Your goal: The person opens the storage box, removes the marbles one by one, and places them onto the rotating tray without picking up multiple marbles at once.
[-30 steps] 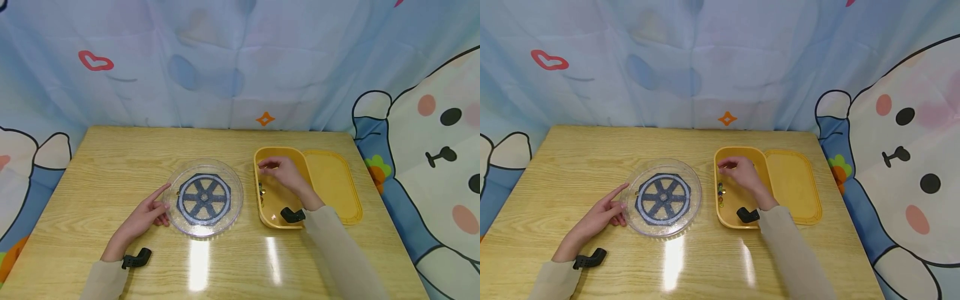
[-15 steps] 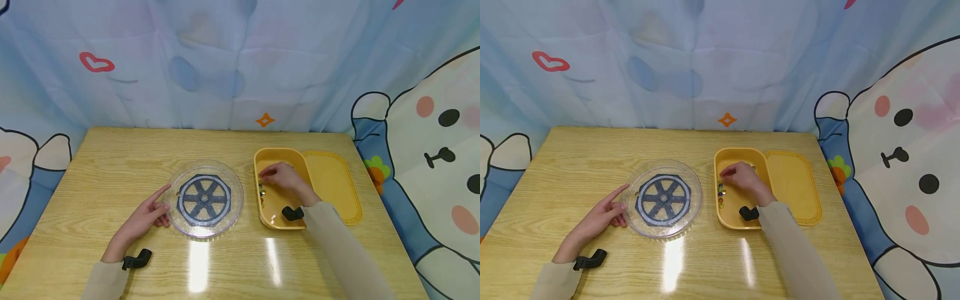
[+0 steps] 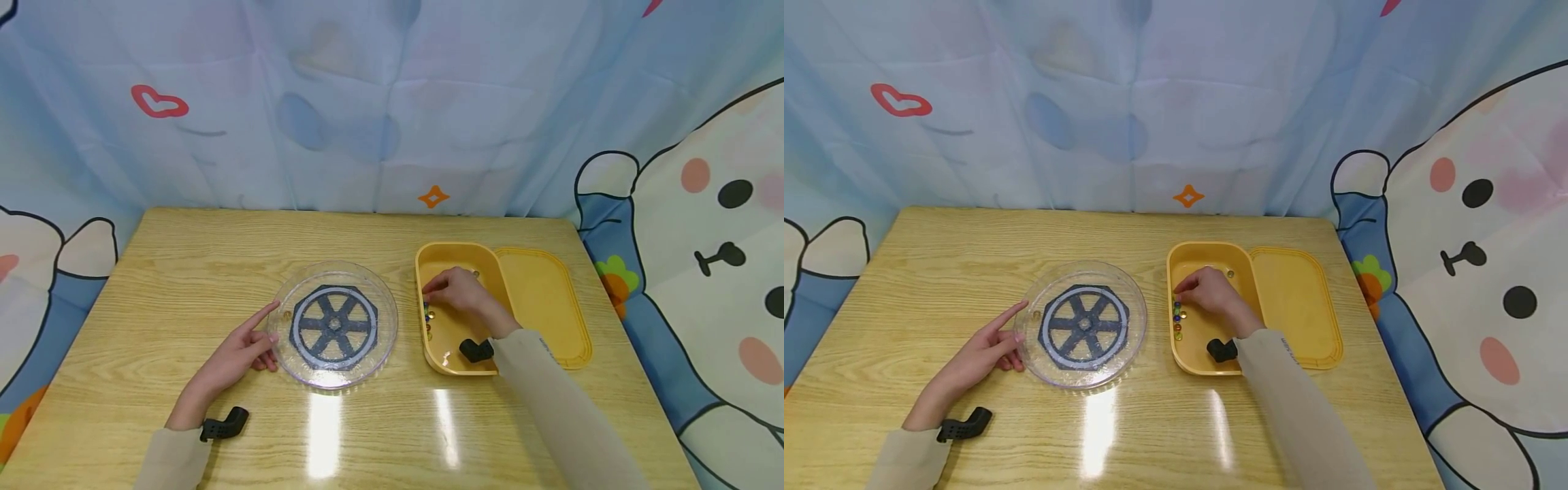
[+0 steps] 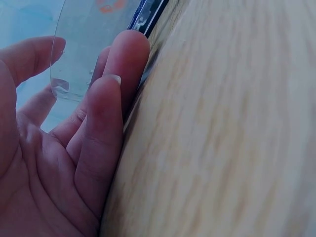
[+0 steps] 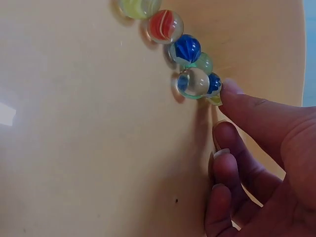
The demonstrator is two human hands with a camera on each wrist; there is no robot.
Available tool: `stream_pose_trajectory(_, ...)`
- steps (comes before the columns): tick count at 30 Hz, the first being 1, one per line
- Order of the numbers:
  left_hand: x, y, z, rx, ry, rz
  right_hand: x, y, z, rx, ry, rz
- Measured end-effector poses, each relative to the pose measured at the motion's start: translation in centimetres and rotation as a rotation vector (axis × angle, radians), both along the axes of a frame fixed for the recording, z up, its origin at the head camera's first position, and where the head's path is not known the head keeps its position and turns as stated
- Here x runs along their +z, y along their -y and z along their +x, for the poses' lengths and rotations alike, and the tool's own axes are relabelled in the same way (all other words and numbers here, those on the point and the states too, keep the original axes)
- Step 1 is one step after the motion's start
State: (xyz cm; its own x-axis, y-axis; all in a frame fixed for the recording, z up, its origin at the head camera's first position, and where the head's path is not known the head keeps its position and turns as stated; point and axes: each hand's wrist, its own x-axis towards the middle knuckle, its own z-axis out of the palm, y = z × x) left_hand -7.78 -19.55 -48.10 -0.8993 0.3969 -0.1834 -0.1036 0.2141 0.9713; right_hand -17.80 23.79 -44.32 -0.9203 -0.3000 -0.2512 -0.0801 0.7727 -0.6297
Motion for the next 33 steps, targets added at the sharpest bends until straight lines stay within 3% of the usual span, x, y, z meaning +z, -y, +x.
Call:
stream_pose_trajectory(7, 0.0, -0.1, 0.0, 0.000, 0.002, -0.008, 0.0, -0.2, 0.0, 0.005, -0.001, -0.014)
stream_pose_trajectory(22, 0.2, 0.0, 0.0, 0.001, 0.007, 0.000, 2.0, -0.2, 0.3, -0.079, 0.045, -0.186)
stream_pose_trajectory(33, 0.2, -0.1, 0.0, 0.003, 0.003, -0.001, 4.3, 0.1, 1.3, -0.080, -0.048, -0.282)
